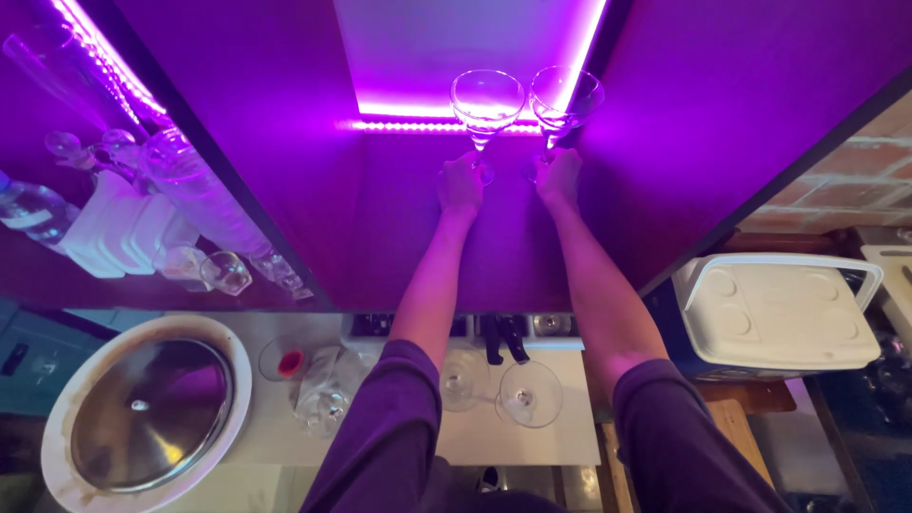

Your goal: Organize silverware in a drawer, inspect a knife and tweezers at a prep station, and arrange various glasses on a shelf under purple lighting.

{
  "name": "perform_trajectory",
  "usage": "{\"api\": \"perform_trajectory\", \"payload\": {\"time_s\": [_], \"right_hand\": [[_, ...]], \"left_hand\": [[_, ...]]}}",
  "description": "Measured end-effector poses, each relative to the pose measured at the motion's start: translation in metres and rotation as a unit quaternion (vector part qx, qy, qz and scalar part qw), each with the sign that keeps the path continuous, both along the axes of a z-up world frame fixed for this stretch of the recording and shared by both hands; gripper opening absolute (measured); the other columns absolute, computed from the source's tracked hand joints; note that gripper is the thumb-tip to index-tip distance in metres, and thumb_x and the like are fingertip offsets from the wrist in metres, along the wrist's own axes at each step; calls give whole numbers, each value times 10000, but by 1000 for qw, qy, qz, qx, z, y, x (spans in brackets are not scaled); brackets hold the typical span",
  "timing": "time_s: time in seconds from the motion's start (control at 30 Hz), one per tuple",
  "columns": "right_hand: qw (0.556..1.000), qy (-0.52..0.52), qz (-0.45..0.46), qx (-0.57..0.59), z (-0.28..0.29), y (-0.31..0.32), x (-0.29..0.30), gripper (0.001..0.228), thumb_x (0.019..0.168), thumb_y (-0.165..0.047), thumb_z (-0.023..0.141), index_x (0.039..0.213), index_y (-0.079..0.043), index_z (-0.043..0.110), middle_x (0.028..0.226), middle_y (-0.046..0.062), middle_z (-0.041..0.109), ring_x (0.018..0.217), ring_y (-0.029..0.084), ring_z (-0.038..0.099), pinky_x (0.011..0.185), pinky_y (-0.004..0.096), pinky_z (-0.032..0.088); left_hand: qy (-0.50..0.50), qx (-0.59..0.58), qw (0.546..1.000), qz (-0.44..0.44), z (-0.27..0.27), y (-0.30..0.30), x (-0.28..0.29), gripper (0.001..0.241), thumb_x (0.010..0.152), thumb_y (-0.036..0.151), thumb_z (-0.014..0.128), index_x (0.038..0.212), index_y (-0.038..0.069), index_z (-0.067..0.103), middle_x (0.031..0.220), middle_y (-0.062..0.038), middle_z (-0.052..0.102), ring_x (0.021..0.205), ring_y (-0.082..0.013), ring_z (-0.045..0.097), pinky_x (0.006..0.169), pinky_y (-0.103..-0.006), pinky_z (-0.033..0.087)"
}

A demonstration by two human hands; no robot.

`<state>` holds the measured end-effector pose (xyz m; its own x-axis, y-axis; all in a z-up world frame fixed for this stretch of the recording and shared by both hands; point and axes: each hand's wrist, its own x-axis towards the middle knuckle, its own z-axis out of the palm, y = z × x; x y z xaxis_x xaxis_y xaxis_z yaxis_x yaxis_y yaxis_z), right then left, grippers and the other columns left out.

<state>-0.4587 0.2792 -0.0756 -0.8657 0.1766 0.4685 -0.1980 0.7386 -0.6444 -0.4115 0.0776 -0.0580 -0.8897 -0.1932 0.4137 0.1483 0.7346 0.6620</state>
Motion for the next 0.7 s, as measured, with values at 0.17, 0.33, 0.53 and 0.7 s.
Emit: {"api": "perform_trajectory", "payload": {"time_s": [0.17, 0.33, 0.53, 0.7], "right_hand": [[1000, 18, -8, 3, 3, -4, -9, 234, 877, -200, 784, 961, 15, 743, 1023, 202, 664, 994, 330, 673, 883, 465, 535], [1000, 11, -19, -10, 9, -3, -15, 240, 843, -221, 806, 932, -4, 754, 1003, 194, 668, 958, 324, 680, 891, 457, 536], [999, 49, -3, 23, -13, 6, -30, 179, 854, -181, 801, 871, -7, 764, 939, 187, 667, 1014, 336, 636, 924, 473, 497], [999, 40, -2, 19, -6, 4, -26, 194, 858, -168, 781, 927, 8, 738, 979, 176, 651, 1006, 322, 647, 924, 461, 510]], "left_hand": [[-13, -9, 1000, -16, -13, 6, -41, 223, 954, 234, 678, 1135, 119, 742, 944, -75, 786, 906, -224, 780, 814, -394, 623], [5, -37, 999, -6, -22, 15, -73, 234, 960, 250, 692, 1123, 86, 730, 882, -96, 780, 867, -236, 772, 779, -420, 611], [-13, -39, 999, -5, -18, 19, -76, 230, 972, 251, 679, 1120, 80, 719, 850, -86, 771, 842, -226, 764, 759, -415, 604], [-41, -31, 999, -4, -14, 17, -68, 214, 988, 246, 652, 1115, 84, 711, 824, -62, 761, 818, -203, 759, 741, -395, 603]]}}
